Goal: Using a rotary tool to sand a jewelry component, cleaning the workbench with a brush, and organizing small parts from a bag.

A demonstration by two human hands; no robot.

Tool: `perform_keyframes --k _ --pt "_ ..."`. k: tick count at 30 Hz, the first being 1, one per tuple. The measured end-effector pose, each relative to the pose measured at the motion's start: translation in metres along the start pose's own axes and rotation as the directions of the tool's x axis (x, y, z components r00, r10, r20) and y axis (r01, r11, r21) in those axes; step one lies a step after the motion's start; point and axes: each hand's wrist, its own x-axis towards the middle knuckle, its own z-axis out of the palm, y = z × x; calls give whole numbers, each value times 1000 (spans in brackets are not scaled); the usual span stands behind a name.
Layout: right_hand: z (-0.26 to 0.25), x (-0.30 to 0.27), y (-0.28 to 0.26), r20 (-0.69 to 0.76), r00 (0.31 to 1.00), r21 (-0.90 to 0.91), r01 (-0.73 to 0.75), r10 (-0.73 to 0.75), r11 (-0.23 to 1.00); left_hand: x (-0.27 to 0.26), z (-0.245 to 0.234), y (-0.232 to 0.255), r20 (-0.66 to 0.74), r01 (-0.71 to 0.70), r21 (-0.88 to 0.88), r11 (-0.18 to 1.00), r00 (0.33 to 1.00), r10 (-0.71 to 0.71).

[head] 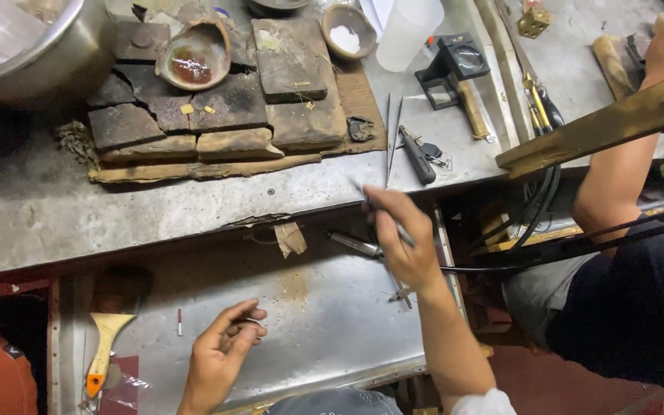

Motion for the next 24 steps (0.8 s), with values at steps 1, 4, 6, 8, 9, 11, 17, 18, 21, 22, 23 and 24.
perform_keyframes --k 1,4,6,8,9,11,17,18,21,22,23,24 --pt "0 8 4 -3 1000 0 3 -3 1000 -1 1 -4 0 -4 2 1000 1000 4" --pt "-2 29 18 31 999 -221 47 -41 974 -1 0 -12 -14 38 79 996 999 -37" --pt "-6 32 34 62 998 -500 49 -20 865 -3 -4 -16 -20 17 156 988 1000 -14" --pt "-14 39 39 55 997 -555 -16 56 832 -3 -8 -17 -36 6 169 986 999 0" --pt "-18 41 42 35 990 -609 -85 134 789 -2 -11 -18 -45 -7 188 982 999 16" --pt "-23 54 54 37 995 -642 -45 90 765 -1 -11 -14 -39 0 197 980 999 8" --pt "-38 90 95 224 975 -731 162 8 663 -2 -3 -4 13 -91 224 970 996 91" --pt "-40 96 95 257 965 -717 156 50 680 -3 -1 -4 13 -88 238 967 996 87" --pt "-42 100 94 313 947 -761 206 69 615 -4 -1 -10 33 -97 258 961 995 92" --pt "-44 91 87 307 948 -766 195 81 612 -6 -1 -13 45 -95 260 961 995 86" --pt "-46 84 81 260 965 -764 225 -31 604 -6 0 -14 31 -155 307 939 988 152" --pt "-46 78 74 212 967 -764 255 -143 592 -6 0 -16 22 -212 353 911 975 219"
